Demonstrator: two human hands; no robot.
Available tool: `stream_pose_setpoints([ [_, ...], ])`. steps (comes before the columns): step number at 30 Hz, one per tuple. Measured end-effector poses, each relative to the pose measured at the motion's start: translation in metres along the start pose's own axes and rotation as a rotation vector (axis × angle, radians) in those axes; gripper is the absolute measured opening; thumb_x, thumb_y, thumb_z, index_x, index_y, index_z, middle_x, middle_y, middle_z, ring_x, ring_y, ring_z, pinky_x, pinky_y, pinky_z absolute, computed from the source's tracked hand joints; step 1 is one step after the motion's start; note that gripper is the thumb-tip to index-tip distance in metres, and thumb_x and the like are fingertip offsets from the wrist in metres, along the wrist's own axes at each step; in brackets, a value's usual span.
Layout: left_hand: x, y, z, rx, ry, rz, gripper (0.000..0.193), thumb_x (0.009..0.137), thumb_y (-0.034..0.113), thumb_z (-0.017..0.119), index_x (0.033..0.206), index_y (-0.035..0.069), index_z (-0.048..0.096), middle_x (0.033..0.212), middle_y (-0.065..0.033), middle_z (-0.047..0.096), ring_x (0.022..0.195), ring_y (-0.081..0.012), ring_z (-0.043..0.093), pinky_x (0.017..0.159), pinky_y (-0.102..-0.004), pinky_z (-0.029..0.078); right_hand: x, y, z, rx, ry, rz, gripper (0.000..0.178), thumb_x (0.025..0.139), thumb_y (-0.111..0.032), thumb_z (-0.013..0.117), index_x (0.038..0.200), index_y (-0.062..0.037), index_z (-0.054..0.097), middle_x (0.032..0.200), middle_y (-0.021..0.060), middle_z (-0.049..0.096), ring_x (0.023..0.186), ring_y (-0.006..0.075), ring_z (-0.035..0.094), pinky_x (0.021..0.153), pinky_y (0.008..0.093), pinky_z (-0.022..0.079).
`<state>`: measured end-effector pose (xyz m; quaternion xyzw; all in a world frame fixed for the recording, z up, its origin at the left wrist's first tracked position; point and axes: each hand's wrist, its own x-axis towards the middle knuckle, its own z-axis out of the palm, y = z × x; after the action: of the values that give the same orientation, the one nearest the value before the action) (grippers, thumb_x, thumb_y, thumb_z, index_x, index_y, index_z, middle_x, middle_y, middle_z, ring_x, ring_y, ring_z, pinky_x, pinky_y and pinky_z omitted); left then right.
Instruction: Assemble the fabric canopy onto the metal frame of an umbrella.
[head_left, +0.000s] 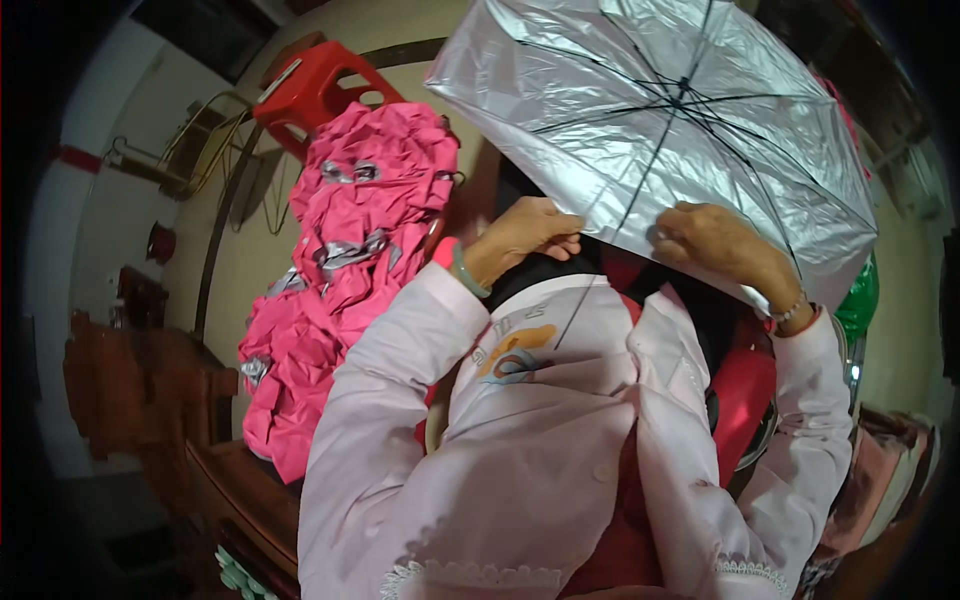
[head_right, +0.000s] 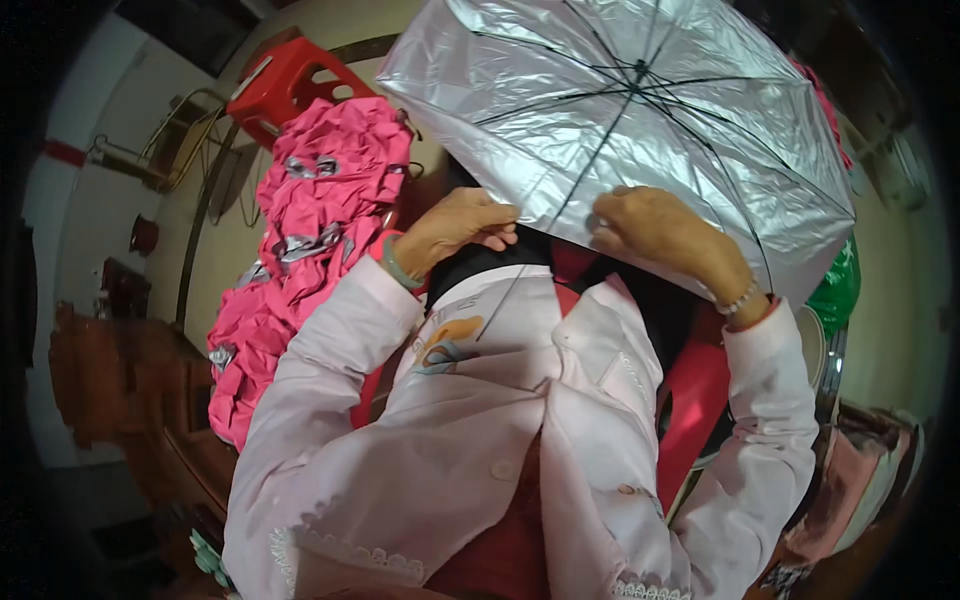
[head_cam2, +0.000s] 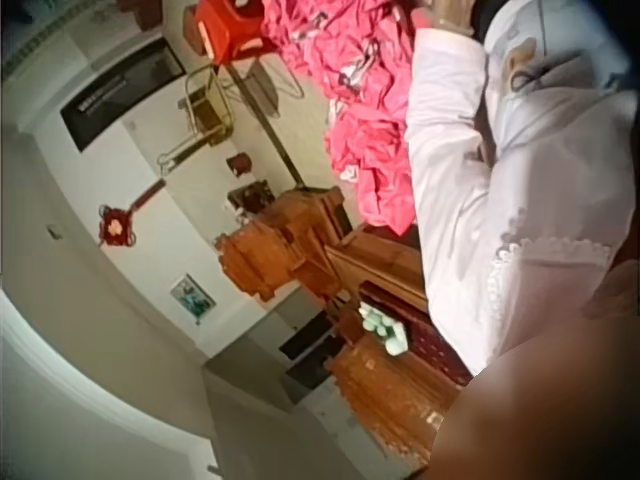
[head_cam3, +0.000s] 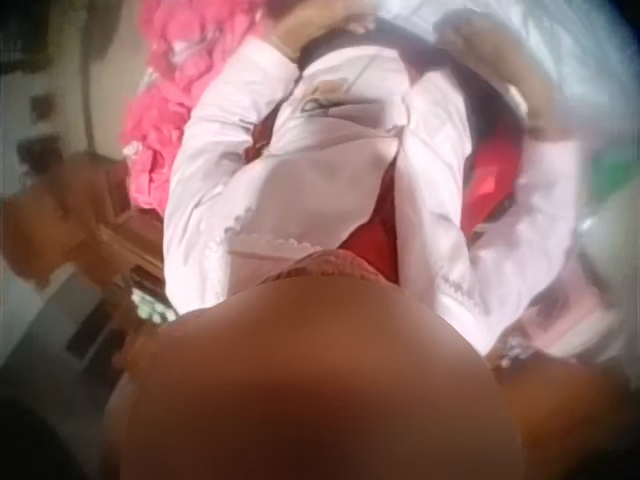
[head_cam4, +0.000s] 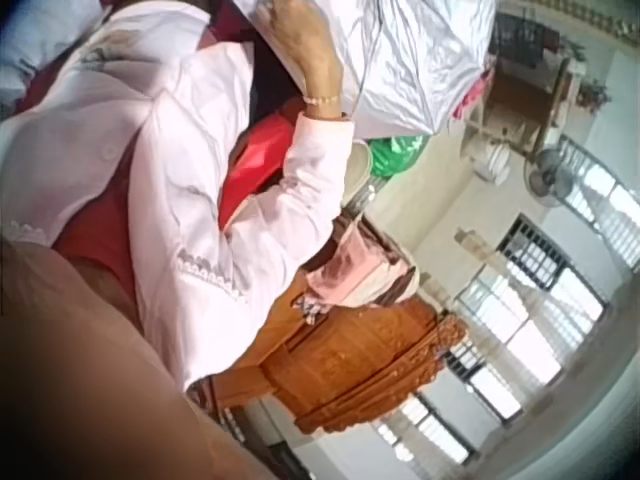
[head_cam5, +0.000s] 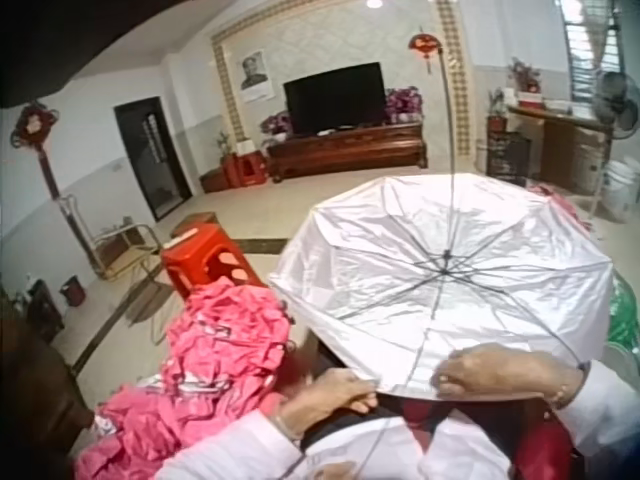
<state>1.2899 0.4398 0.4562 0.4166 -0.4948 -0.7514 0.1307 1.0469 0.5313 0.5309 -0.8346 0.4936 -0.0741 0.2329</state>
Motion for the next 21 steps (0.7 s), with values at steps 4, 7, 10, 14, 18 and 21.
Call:
stream_pose_setpoints([
  [4, -0.005, 0.001, -0.008, -0.029, -0.056, 0.022, 0.024, 0.078, 0.021, 0.062, 0.080, -0.003, 0.057, 0.071, -0.0087, 0.059, 0.062, -0.0146, 0.060, 0.055, -0.0222, 0.051, 0.056, -0.025, 0.027, -0.049, 0.159, -0.094, 0.027, 0.079, -0.028, 0.055, 0.086, -0.0022, 0.050, 0.083, 0.0155, 0.055, 0.076, 0.0337, 0.056, 0.066, 0.0410, 0.045],
  [7, 0.000, 0.002, -0.017, -0.114, -0.065, 0.064, 0.022, 0.079, 0.020, 0.059, 0.085, -0.001, 0.057, 0.077, -0.0087, 0.059, 0.069, -0.0144, 0.059, 0.059, -0.0231, 0.051, 0.079, -0.024, 0.053, -0.178, 0.233, -0.051, 0.016, 0.075, -0.016, 0.054, 0.082, -0.0028, 0.049, 0.075, 0.0140, 0.056, 0.070, 0.0319, 0.057, 0.060, 0.0393, 0.046],
  [10, 0.017, 0.010, -0.042, -0.286, 0.103, 0.192, 0.022, 0.079, 0.015, 0.056, 0.095, 0.001, 0.055, 0.088, -0.0091, 0.058, 0.079, -0.0161, 0.059, 0.066, -0.0267, 0.051, 0.086, -0.021, 0.067, -0.231, 0.301, -0.086, 0.010, 0.070, -0.007, 0.054, 0.078, -0.0038, 0.047, 0.066, 0.0121, 0.056, 0.060, 0.0310, 0.056, 0.053, 0.0381, 0.045],
  [14, 0.049, 0.030, -0.096, -0.475, 0.375, 0.492, 0.029, 0.076, 0.007, 0.056, 0.101, -0.004, 0.051, 0.092, -0.0093, 0.059, 0.082, -0.0195, 0.060, 0.066, -0.0310, 0.054, 0.074, -0.027, 0.051, -0.230, 0.259, -0.089, 0.007, 0.070, -0.007, 0.053, 0.076, -0.0051, 0.049, 0.066, 0.0117, 0.056, 0.061, 0.0303, 0.057, 0.053, 0.0386, 0.045],
  [18, 0.070, 0.040, -0.134, -0.370, 0.608, 0.542, 0.017, 0.074, 0.003, 0.057, 0.090, -0.002, 0.055, 0.082, -0.0086, 0.058, 0.065, -0.0159, 0.059, 0.055, -0.0268, 0.054, 0.064, -0.019, 0.034, -0.204, 0.298, -0.041, 0.005, 0.070, -0.005, 0.053, 0.073, -0.0057, 0.050, 0.059, 0.0143, 0.053, 0.056, 0.0327, 0.055, 0.050, 0.0395, 0.043],
  [21, 0.079, 0.034, -0.134, -0.527, 0.588, 0.507, 0.012, 0.072, 0.001, 0.056, 0.084, -0.002, 0.056, 0.075, -0.0080, 0.057, 0.058, -0.0153, 0.057, 0.050, -0.0258, 0.054, 0.053, -0.002, 0.027, -0.294, 0.324, 0.038, 0.005, 0.073, -0.008, 0.053, 0.072, -0.0054, 0.049, 0.058, 0.0157, 0.052, 0.055, 0.0350, 0.053, 0.048, 0.0419, 0.039],
])
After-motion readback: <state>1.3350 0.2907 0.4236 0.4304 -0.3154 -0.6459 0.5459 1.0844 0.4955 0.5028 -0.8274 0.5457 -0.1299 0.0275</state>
